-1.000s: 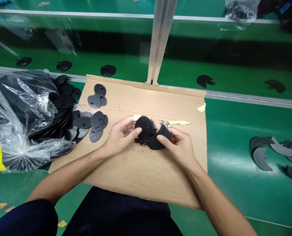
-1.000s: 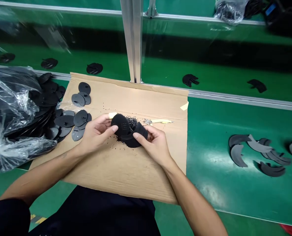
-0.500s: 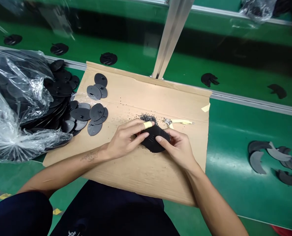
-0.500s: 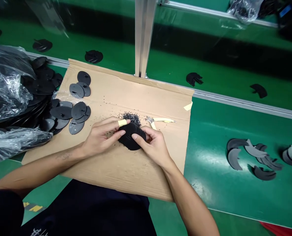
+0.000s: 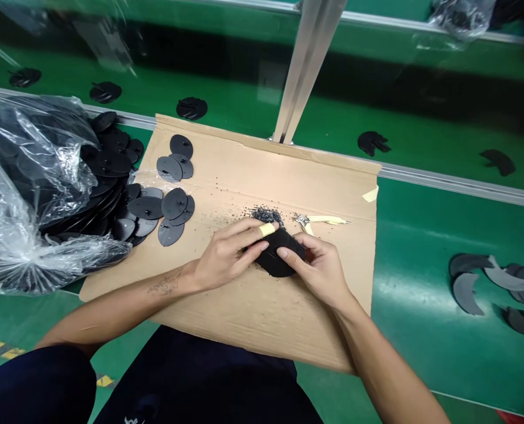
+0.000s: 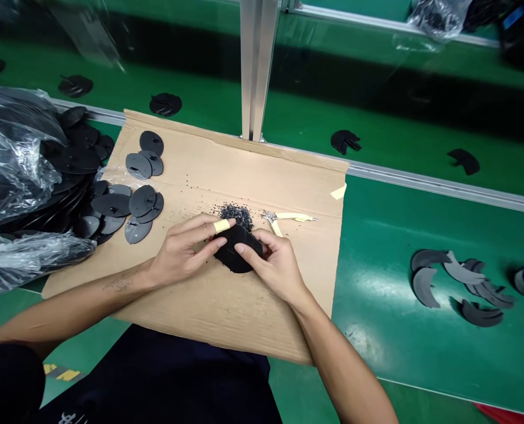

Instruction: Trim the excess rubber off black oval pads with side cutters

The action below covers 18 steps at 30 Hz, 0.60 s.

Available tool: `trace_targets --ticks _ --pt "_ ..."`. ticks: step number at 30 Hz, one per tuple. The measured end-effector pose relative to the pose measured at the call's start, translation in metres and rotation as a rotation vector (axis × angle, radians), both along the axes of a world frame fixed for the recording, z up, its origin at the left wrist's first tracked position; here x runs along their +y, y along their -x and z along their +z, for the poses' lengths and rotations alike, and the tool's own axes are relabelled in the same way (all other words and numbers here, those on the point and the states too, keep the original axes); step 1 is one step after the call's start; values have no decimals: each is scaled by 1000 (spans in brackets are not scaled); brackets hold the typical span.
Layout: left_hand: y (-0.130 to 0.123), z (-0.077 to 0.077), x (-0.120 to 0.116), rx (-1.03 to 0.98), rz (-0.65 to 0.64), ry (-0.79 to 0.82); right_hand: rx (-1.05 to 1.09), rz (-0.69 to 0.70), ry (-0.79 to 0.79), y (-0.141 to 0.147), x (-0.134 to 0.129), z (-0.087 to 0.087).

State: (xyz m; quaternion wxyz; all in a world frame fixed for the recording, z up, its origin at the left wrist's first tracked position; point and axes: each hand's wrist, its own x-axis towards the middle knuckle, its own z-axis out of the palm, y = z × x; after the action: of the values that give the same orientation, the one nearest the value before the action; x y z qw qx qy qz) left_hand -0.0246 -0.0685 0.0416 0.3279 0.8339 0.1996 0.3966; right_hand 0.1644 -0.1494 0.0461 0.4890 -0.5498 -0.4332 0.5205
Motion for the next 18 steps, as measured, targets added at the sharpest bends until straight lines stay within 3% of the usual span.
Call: trace_targets --ticks 11,18 --pt "0 2 -1 -11 1 -10 -122 4 -86 1 -1 3" --pt "-1 -4 -3 -20 -12 121 -247 4 -212 3 -3 6"
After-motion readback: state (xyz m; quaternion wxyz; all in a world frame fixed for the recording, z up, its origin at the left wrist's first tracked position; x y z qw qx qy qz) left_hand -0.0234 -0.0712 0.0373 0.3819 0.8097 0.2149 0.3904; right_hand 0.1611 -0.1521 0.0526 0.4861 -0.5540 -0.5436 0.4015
